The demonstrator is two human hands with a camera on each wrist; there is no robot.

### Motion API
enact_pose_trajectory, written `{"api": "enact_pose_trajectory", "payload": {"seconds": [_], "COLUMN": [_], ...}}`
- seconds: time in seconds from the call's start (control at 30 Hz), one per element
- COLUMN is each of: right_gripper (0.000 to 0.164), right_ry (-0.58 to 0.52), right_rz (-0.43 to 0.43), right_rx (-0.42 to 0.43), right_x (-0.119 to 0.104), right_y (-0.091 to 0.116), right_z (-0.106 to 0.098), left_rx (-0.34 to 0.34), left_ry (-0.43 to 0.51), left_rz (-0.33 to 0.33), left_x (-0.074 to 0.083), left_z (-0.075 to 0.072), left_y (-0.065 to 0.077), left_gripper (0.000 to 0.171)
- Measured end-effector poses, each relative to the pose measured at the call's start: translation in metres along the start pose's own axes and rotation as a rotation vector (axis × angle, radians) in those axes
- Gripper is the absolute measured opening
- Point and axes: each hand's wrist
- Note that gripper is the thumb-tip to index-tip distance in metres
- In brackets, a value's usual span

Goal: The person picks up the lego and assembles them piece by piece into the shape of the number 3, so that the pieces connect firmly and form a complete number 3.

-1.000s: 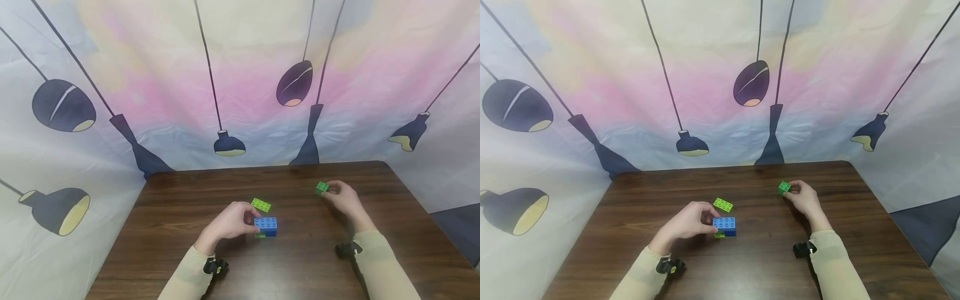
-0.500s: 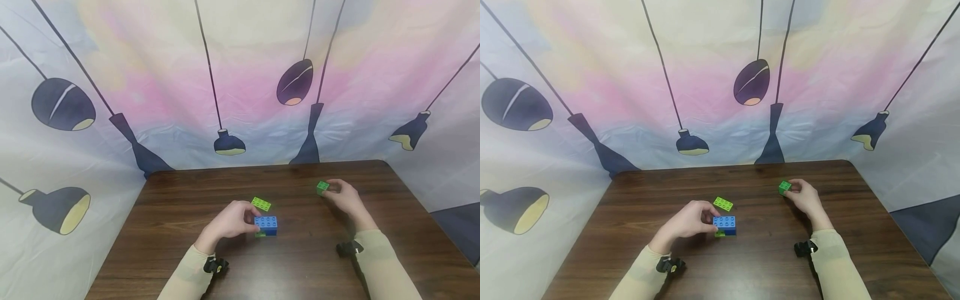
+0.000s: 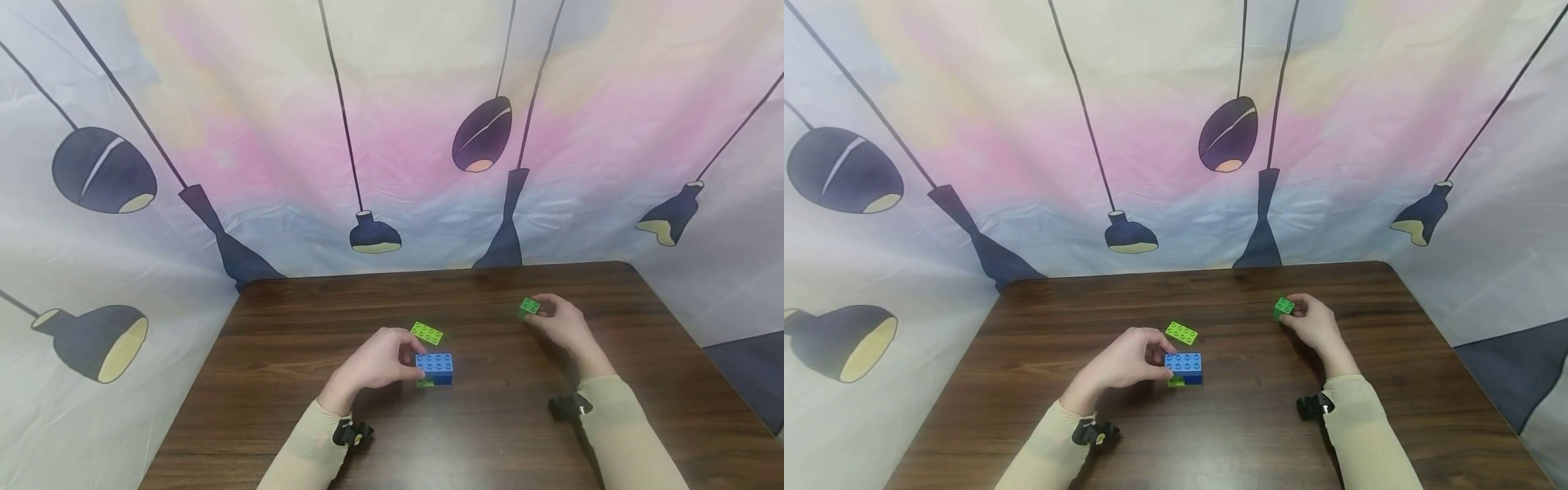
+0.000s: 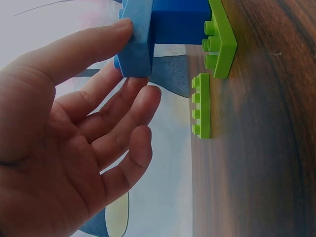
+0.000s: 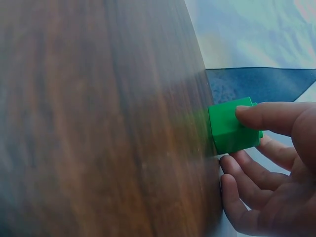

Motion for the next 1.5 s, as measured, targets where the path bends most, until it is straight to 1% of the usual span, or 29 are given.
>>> {"api": "enact_pose_trajectory", "payload": {"seconds": [0.5,0.8,1.0,1.27,1.5], "right_gripper": [0.06,0.058,0.056,0.055,0.051], "right_ry": [0.021,-0.032,-0.06,-0.091,-0.066], "right_rz": [0.0,-0.015,-0.046,-0.106,-0.18], "right_rx": [-0.016,-0.049,-0.055,-0.056,-0.07], "right_x": [0.0,-0.006,-0.011,-0.025,-0.042], "right_y": [-0.001,0.001,0.002,0.004,0.012], "right_z": [0.0,0.0,0.002,0.005,0.009], "left_rx": [-0.006,-0.009,-0.008,-0.008,-0.007], "left_ry": [0.009,0.014,0.013,0.016,0.013], "left_rz": [0.012,0.006,0.004,-0.007,-0.004], "left_x": [0.0,0.001,0.001,0.001,0.001], "left_z": [0.0,-0.001,0.0,-0.001,-0.001], "left_y": [-0.001,0.0,-0.001,0.0,0.0], "left_gripper": [0.028,0.028,0.028,0.028,0.028]}}
Point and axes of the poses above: each hand's wrist, its own y-axis away from the middle knuckle, its own z-axis out of the palm, x = y × z, and after that the axes turned 4 degrees about y, right-handed
